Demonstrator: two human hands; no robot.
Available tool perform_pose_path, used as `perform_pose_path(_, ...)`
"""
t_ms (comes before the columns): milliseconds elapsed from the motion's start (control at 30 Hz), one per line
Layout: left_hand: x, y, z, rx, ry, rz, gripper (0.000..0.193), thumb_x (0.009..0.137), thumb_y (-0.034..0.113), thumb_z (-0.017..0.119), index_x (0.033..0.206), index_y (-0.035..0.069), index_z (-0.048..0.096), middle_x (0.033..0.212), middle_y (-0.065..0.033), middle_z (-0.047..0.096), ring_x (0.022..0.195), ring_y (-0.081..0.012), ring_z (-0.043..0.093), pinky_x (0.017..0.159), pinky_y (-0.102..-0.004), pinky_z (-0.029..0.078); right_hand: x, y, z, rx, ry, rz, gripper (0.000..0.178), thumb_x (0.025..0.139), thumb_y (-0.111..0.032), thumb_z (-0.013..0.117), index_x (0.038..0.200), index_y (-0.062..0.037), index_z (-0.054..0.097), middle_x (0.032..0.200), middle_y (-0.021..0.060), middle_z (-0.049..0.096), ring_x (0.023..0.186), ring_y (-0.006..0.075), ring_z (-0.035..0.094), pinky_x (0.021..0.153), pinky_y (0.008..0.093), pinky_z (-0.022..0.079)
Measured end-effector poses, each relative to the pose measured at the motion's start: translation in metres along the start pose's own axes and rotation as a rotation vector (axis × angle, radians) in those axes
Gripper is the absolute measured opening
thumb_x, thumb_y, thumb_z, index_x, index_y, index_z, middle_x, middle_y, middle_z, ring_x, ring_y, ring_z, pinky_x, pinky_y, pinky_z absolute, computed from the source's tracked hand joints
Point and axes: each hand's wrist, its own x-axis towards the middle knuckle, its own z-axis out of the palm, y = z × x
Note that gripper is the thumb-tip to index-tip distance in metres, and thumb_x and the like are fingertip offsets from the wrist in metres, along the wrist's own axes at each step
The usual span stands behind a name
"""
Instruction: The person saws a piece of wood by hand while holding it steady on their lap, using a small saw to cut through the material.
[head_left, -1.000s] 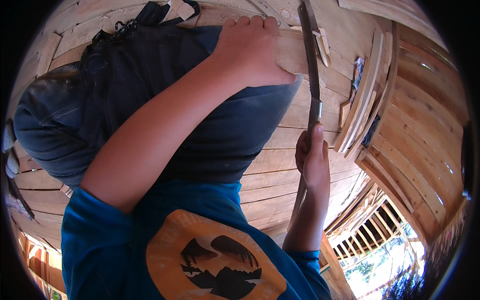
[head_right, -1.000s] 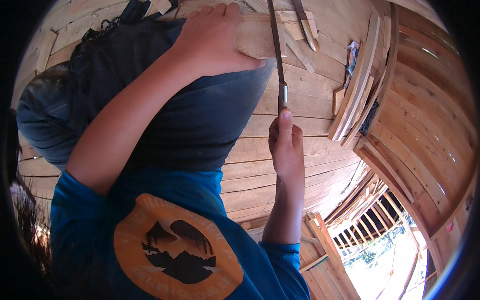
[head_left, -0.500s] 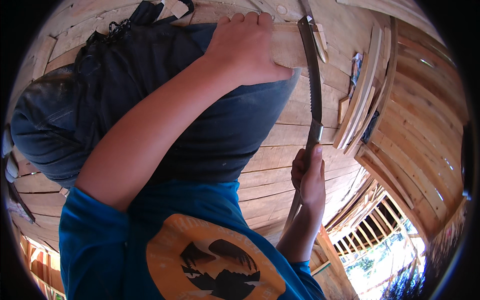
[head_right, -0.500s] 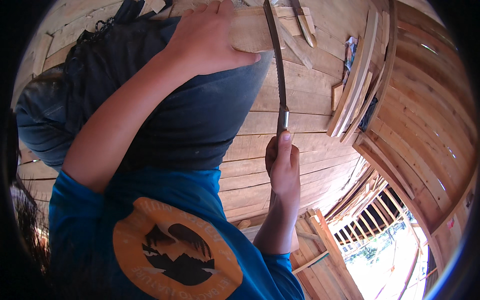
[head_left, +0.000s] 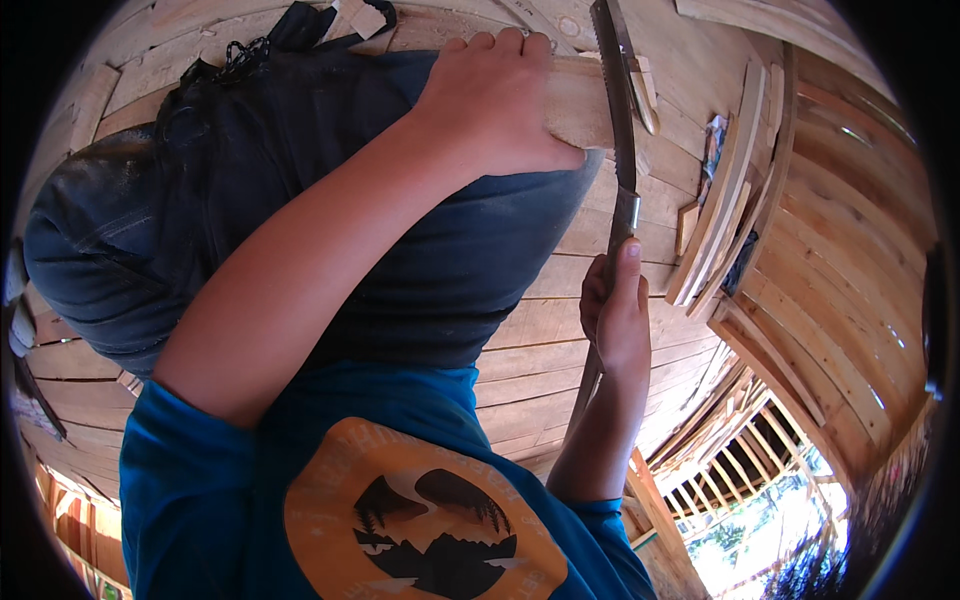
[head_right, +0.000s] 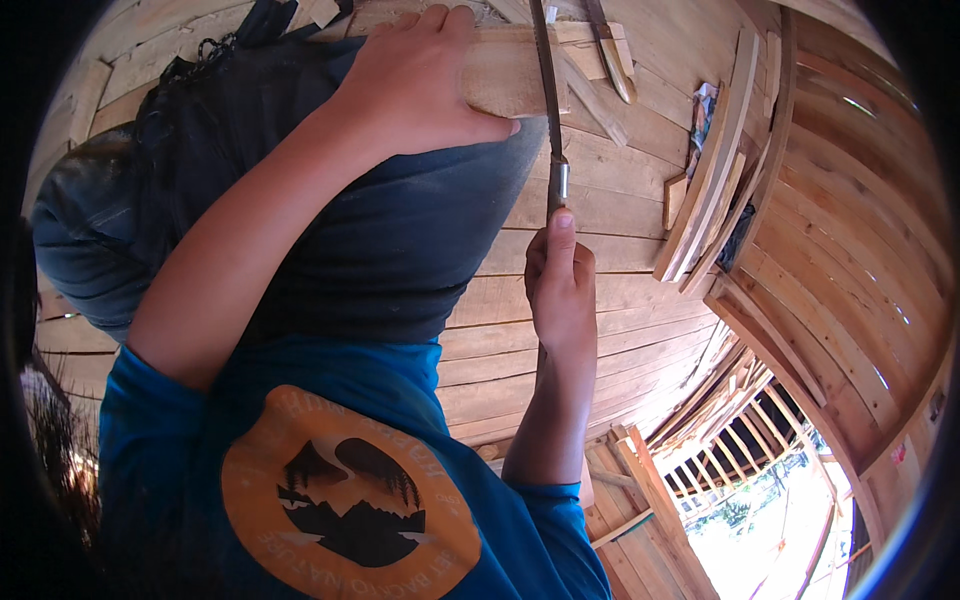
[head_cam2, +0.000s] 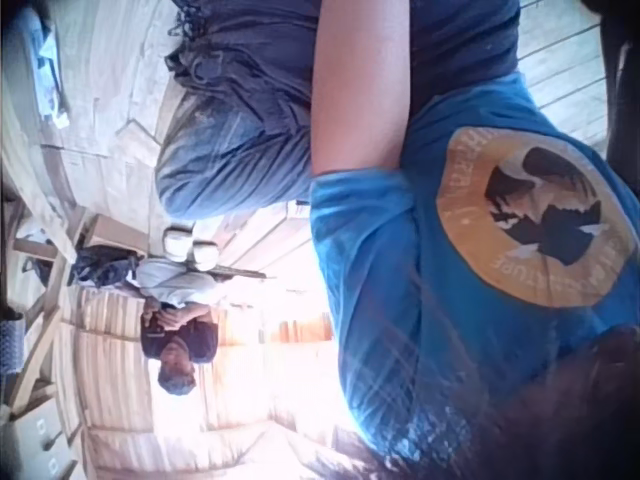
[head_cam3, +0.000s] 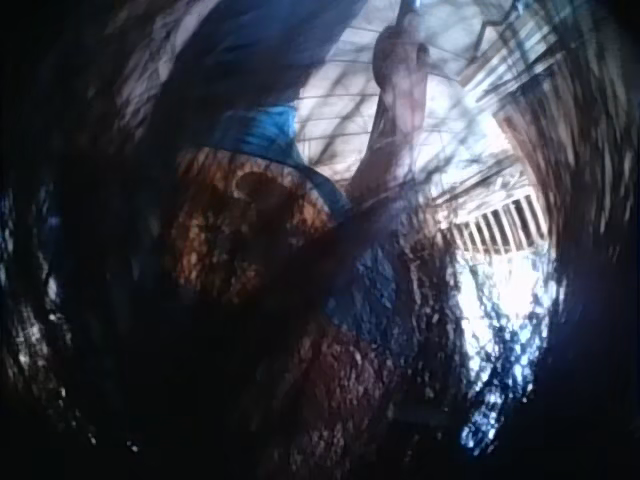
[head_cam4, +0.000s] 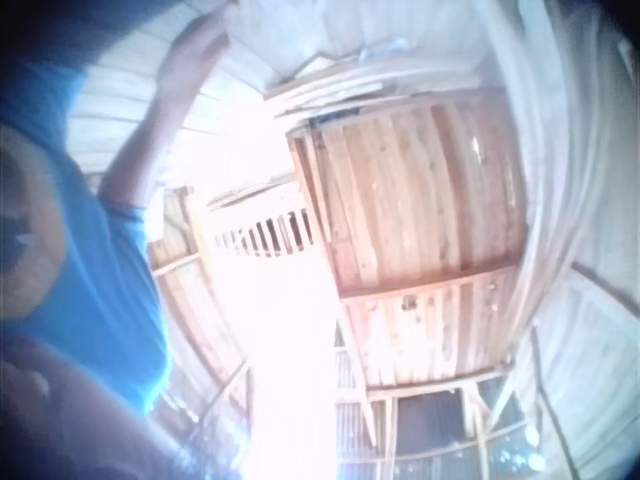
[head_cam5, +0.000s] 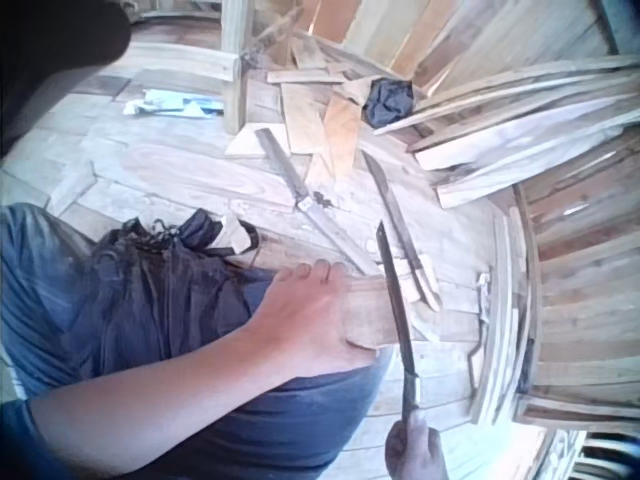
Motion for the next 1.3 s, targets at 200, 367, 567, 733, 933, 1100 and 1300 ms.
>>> perform_pose_path(200,0.003,0.001,-0.001,0.004,-0.085,-0.025,0.08,0.058,0.054,0.079,0.112,-0.001,0.058,0.11,-0.0173,0.062,0.104,-0.0298,0.06,0.092,-0.042,0.045,-0.036,0.027,-0.025,-0.018,-0.047,0.017,0.061,0.095,-0.068,0.03,0.063,-0.0166,0.038,0.05,-0.0079,0.028,0.041,0.0031,0.025,0.038,0.0225,0.016)
perform_pose_path(367,-0.006,0.007,0.004,0.033,0.034,0.03,0.08,0.059,0.055,0.079,0.112,0.0,0.057,0.108,-0.0153,0.061,0.104,-0.0286,0.058,0.091,-0.0411,0.042,-0.024,0.009,-0.021,0.026,-0.065,0.041,0.06,0.096,-0.067,0.03,0.068,-0.0145,0.042,0.053,-0.0082,0.029,0.042,0.0029,0.024,0.039,0.0223,0.015)
perform_pose_path(567,0.0,0.005,0.003,0.029,0.039,-0.065,0.082,0.058,0.056,0.081,0.111,-0.002,0.056,0.107,-0.0169,0.061,0.103,-0.0322,0.06,0.09,-0.0432,0.043,-0.016,-0.004,-0.026,-0.072,-0.049,0.026,0.059,0.096,-0.066,0.03,0.066,-0.0157,0.038,0.053,-0.0088,0.027,0.042,0.0021,0.022,0.038,0.0226,0.013)
perform_pose_path(733,-0.005,0.011,0.009,0.033,0.057,0.026,0.081,0.059,0.056,0.08,0.11,-0.001,0.056,0.106,-0.0157,0.06,0.102,-0.0313,0.058,0.089,-0.042,0.042,-0.05,0.011,-0.033,0.045,-0.029,0.144,0.058,0.101,-0.055,0.031,0.061,-0.0129,0.038,0.053,-0.0066,0.028,0.048,0.0053,0.025,0.045,0.026,0.018)
perform_pose_path(933,-0.003,0.004,-0.003,0.004,0.018,-0.039,0.079,0.059,0.055,0.08,0.11,0.0,0.057,0.106,-0.0146,0.06,0.102,-0.029,0.057,0.091,-0.0401,0.041,-0.001,-0.011,-0.006,-0.065,-0.027,-0.021,0.061,0.096,-0.066,0.029,0.065,-0.0148,0.038,0.051,-0.0072,0.028,0.041,0.0035,0.024,0.038,0.0231,0.015)
perform_pose_path(1100,-0.001,0.008,0.007,0.007,0.024,-0.006,0.08,0.06,0.054,0.081,0.111,-0.001,0.055,0.107,-0.0166,0.06,0.103,-0.0319,0.059,0.091,-0.0416,0.042,-0.047,0.024,-0.034,0.053,-0.046,0.109,0.06,0.098,-0.062,0.028,0.064,-0.0143,0.039,0.052,-0.0077,0.028,0.043,0.0034,0.024,0.04,0.0234,0.016)
perform_pose_path(1300,-0.006,0.002,0.003,0.033,0.035,0.011,0.08,0.058,0.055,0.079,0.112,0.0,0.057,0.107,-0.0153,0.06,0.105,-0.0284,0.057,0.095,-0.0402,0.04,-0.004,-0.017,-0.007,-0.076,-0.04,0.013,0.06,0.102,-0.054,0.029,0.061,-0.0105,0.038,0.052,-0.005,0.03,0.048,0.0072,0.025,0.045,0.0276,0.02)
